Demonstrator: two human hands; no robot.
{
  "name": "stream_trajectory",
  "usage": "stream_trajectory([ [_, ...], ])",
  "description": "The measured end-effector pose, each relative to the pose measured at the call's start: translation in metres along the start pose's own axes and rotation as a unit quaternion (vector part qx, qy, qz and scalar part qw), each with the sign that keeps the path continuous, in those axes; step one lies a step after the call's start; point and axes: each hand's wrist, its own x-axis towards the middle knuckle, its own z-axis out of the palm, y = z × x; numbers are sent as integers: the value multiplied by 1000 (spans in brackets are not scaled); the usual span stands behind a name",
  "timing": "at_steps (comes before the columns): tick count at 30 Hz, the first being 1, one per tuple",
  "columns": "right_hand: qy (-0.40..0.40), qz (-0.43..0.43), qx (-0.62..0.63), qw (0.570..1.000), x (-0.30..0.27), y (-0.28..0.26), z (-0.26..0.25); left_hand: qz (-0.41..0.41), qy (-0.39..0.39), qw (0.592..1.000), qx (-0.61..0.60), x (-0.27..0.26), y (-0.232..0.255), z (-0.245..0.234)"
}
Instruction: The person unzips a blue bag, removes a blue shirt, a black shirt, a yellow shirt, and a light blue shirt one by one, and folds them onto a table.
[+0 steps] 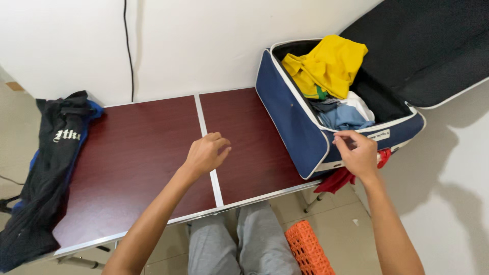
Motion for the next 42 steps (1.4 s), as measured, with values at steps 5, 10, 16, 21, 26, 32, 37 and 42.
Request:
stream_trajectory([
  [5, 58, -14, -91, 994, 15, 26, -29, 65, 5, 998, -17, 55, 13, 26],
  [10, 60, -47, -173, 982, 41, 54, -48, 114, 24, 992, -38, 112, 28, 55],
  [16, 13, 35, -187, 982, 80, 86, -50, 119, 38, 989, -85, 183, 41, 99],
  [21, -64, 65, -221, 971, 123, 118, -38, 137, 60, 984, -97, 244, 47, 145],
  [26, -126, 44, -263, 955, 162, 158, -8, 152, 43, 984, -79, 292, 46, 194],
  [32, -242, 33, -383, 891, 205, 199, 24, 122, -111, 985, 48, 334, 46, 249],
  [37, -324, 88, -459, 823, 241, 223, 51, 71, -286, 945, 140, 361, 44, 303],
  [42, -374, 105, -479, 787, 245, 229, 60, 32, -357, 912, 201, 368, 39, 342],
])
